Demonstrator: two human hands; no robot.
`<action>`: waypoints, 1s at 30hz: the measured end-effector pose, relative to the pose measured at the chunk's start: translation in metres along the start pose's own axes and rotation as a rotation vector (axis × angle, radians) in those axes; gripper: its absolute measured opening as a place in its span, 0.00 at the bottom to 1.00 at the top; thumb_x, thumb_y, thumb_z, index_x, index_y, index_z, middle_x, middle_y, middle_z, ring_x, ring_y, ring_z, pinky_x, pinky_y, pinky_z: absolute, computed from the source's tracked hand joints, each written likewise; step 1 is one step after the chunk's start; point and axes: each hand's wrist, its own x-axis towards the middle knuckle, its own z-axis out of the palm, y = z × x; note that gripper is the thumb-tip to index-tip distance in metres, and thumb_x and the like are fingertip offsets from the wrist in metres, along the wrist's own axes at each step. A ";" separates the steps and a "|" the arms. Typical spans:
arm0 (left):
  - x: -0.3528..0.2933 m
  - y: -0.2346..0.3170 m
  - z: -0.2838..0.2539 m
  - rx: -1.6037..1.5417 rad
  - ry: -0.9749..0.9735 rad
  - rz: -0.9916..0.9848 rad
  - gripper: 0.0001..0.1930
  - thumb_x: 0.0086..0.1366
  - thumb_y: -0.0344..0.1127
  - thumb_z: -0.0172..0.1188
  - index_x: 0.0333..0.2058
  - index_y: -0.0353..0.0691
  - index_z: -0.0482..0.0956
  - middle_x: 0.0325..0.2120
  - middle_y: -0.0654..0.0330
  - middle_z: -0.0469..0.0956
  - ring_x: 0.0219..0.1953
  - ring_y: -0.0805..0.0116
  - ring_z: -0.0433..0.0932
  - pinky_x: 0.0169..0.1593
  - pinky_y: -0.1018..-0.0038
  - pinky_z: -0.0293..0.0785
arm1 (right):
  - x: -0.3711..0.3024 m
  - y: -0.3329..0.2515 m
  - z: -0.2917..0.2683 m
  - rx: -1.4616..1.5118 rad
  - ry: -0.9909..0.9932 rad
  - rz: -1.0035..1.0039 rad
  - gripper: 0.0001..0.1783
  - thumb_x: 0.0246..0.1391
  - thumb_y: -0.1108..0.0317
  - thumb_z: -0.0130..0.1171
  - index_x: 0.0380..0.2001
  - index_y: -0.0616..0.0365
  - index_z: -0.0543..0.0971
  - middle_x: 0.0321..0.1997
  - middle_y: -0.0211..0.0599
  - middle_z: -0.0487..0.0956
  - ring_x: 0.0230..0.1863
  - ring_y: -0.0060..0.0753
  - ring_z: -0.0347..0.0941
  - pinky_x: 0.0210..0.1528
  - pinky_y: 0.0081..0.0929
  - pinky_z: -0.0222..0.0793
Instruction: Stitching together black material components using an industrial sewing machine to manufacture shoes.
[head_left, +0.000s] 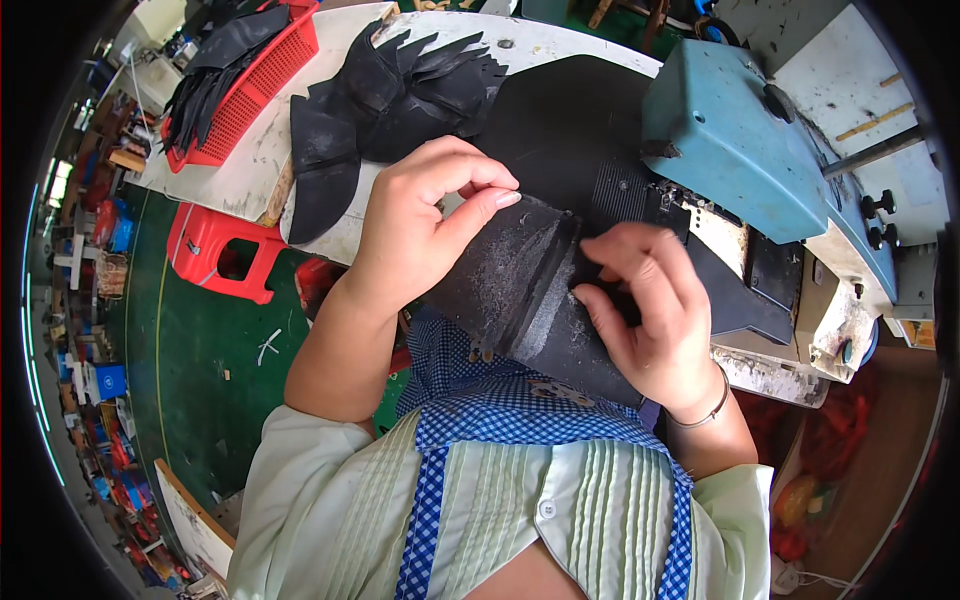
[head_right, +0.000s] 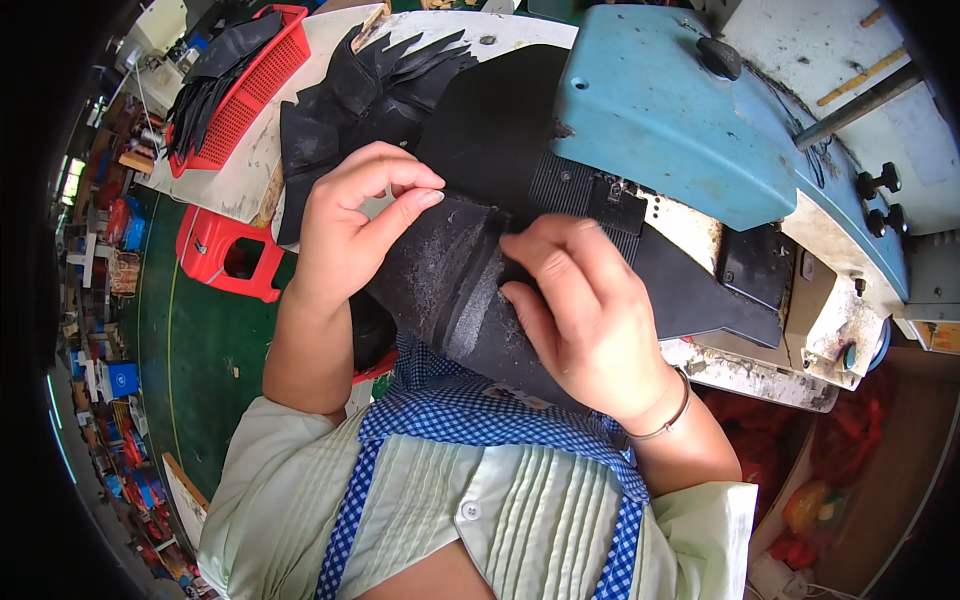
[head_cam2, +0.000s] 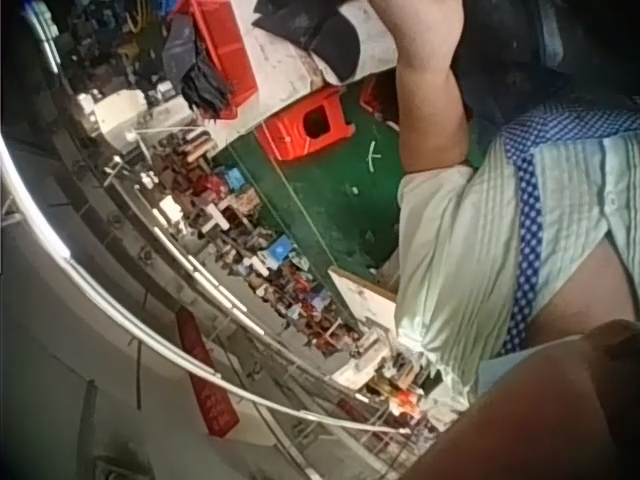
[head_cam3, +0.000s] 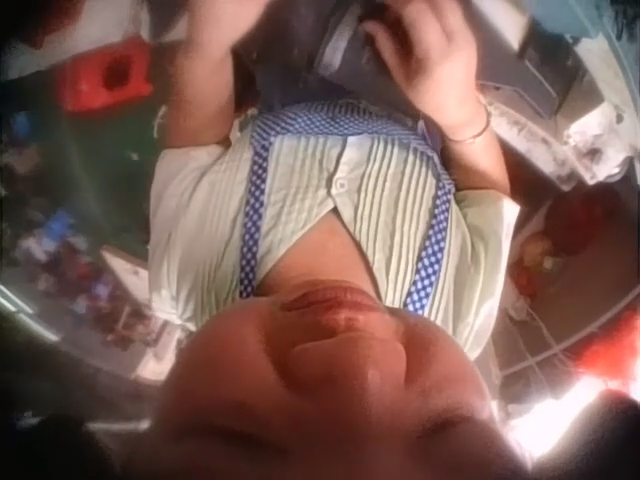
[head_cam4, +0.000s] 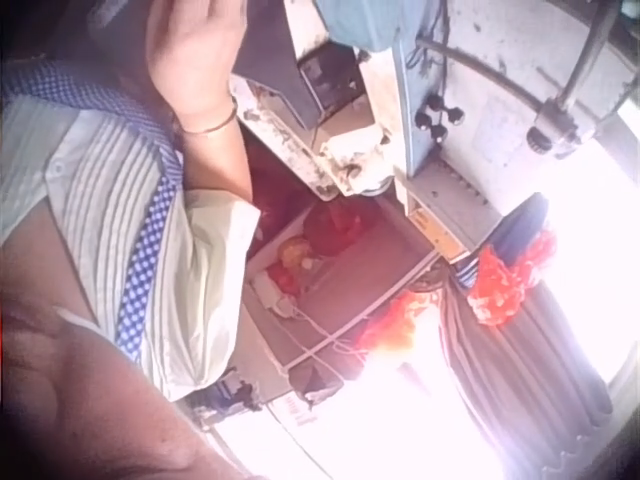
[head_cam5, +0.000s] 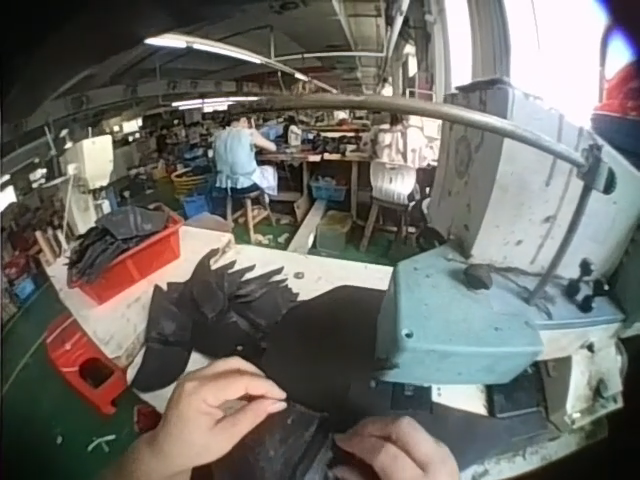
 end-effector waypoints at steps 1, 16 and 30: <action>-0.001 0.001 -0.001 -0.019 0.029 0.040 0.06 0.60 0.22 0.68 0.37 0.35 0.86 0.33 0.57 0.82 0.32 0.69 0.81 0.37 0.74 0.77 | 0.003 -0.007 -0.003 0.015 0.006 0.120 0.24 0.45 0.81 0.72 0.49 0.66 0.79 0.48 0.45 0.78 0.36 0.36 0.77 0.35 0.28 0.74; -0.110 -0.105 -0.068 0.091 0.019 -0.692 0.15 0.68 0.40 0.67 0.26 0.35 0.86 0.20 0.59 0.81 0.24 0.69 0.79 0.34 0.73 0.75 | -0.041 0.002 0.055 0.077 -0.402 0.071 0.12 0.53 0.73 0.70 0.38 0.62 0.78 0.35 0.46 0.82 0.33 0.47 0.82 0.34 0.36 0.79; -0.085 -0.274 -0.117 0.884 0.512 -1.052 0.29 0.59 0.53 0.71 0.53 0.40 0.80 0.49 0.49 0.83 0.51 0.44 0.81 0.54 0.54 0.77 | -0.107 0.061 0.049 -0.375 -0.115 0.412 0.11 0.53 0.70 0.72 0.33 0.62 0.79 0.19 0.40 0.72 0.20 0.43 0.71 0.26 0.40 0.66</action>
